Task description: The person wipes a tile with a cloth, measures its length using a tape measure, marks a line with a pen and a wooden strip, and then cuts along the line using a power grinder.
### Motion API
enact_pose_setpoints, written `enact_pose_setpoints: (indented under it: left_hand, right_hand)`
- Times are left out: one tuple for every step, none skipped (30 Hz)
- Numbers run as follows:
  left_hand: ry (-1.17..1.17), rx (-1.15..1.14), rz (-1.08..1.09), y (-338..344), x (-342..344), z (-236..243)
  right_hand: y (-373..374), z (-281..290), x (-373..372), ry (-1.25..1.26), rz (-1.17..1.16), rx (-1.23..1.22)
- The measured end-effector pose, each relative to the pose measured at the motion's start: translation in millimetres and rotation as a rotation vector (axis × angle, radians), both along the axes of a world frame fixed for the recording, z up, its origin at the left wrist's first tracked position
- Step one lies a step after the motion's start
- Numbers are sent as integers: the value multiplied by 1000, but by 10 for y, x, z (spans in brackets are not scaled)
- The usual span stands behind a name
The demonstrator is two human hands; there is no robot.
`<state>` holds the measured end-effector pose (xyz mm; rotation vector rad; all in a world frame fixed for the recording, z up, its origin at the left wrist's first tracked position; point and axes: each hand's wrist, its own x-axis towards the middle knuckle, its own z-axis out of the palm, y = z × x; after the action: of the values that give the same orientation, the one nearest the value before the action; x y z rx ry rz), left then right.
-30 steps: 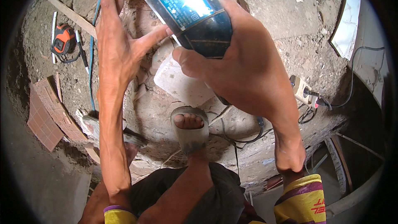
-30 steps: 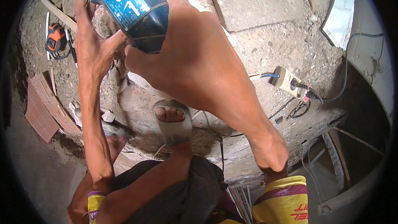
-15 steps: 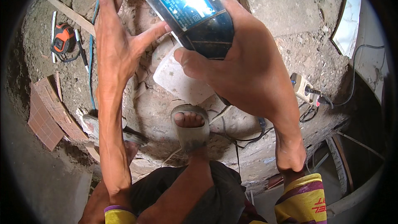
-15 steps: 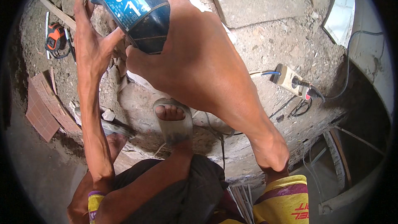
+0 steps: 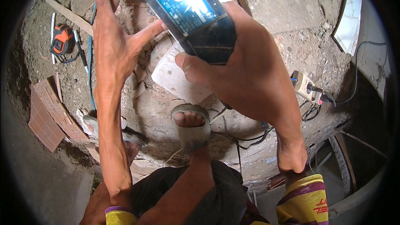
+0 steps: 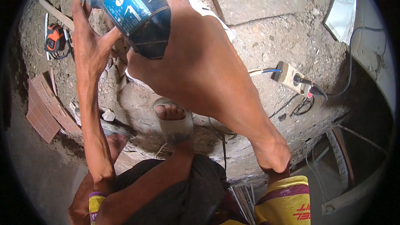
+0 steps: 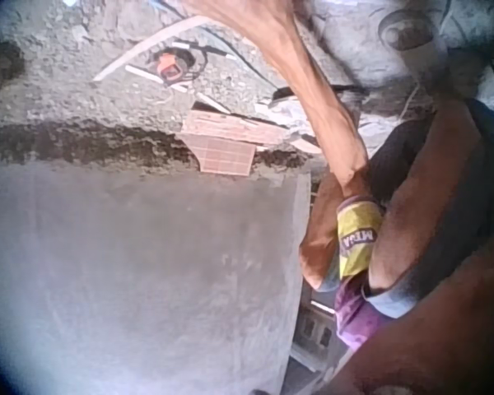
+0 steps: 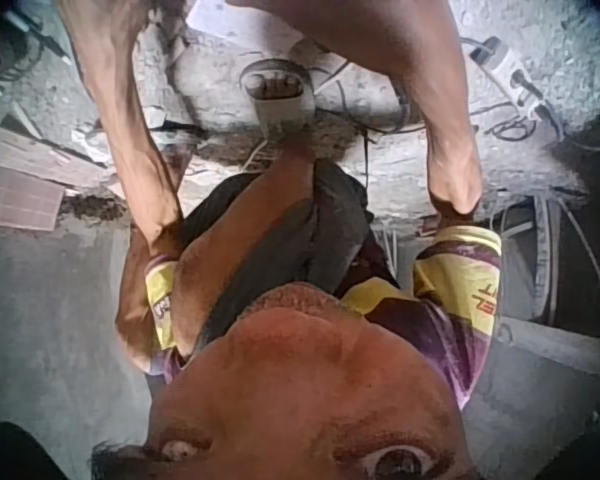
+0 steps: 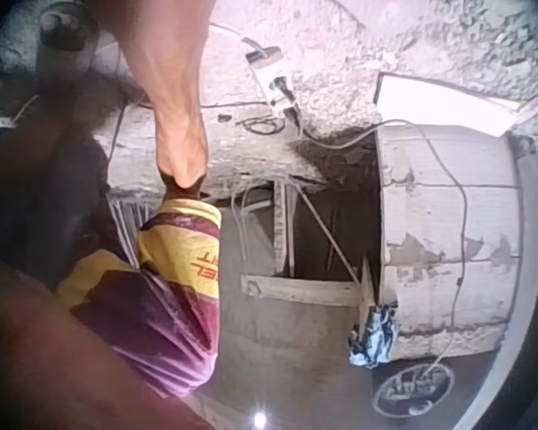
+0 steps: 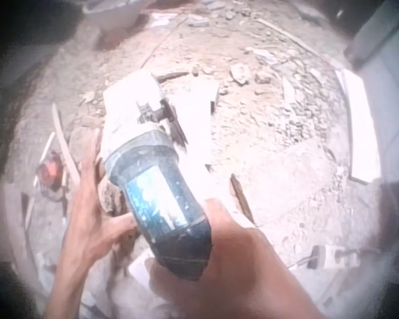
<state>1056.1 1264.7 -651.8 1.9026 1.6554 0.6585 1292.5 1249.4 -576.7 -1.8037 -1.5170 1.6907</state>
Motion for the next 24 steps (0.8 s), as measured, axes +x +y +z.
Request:
enact_pose_setpoints:
  left_hand:
    - [14,19,-17,4,1,-3]
    - [14,20,-17,3,4,4]
    - [16,17,-7,-2,8,10]
    - [18,15,4,-4,9,18]
    - [17,15,3,0,9,12]
    - [15,15,-3,6,4,3]
    - [13,16,-8,10,3,-2]
    - [12,16,-8,4,4,-5]
    - [13,4,4,-4,6,-6]
    - [13,-8,16,-10,7,-10]
    - [12,-9,15,-9,2,-17]
    - [14,-2,4,-5,-10,-29]
    - [15,4,-6,-3,-14,-38]
    - [17,3,-7,-5,-14,-26]
    - [20,4,0,-7,-13,-14]
    - [22,4,6,-8,-13,-2]
    - [20,3,4,-6,-9,-13]
    - [26,6,3,-2,-9,-26]
    - [32,9,1,-1,-5,-38]
    - [34,8,0,-1,-7,-29]
    - [49,12,-3,-2,-8,-22]
    - [63,17,-7,-3,-8,-15]
    - [63,16,-7,-8,-9,-18]
    - [46,18,-4,-13,-12,-22]
  right_hand:
    - [-22,-21,-1,13,-4,7]
    - [-23,-16,-2,20,-6,11]
    - [-25,-10,-1,27,-8,16]
    - [-17,7,-1,13,0,7]
    - [-19,9,4,5,3,1]
    - [-21,12,8,-3,5,-4]
    - [-23,12,13,-4,8,0]
    - [-30,6,16,-5,10,1]
    - [-38,0,17,-5,12,2]
    - [-56,-11,17,0,3,11]
    - [-65,-12,20,2,-1,15]
    - [-73,-13,22,4,-6,19]
    - [-76,-9,26,-4,1,20]
    - [-79,-3,26,-6,5,20]
    - [-80,3,26,-7,8,21]
    - [-84,6,27,-8,11,21]
    - [-89,3,34,-12,10,20]
    - [-96,0,41,-15,10,19]
    - [-97,5,48,-12,7,0]
    - [-97,15,47,-7,6,-10]
    - [-96,26,47,-2,4,-19]
    - [-96,34,46,2,0,-30]
    - [-102,31,47,4,-3,-37]
    - [-110,29,47,6,-5,-43]
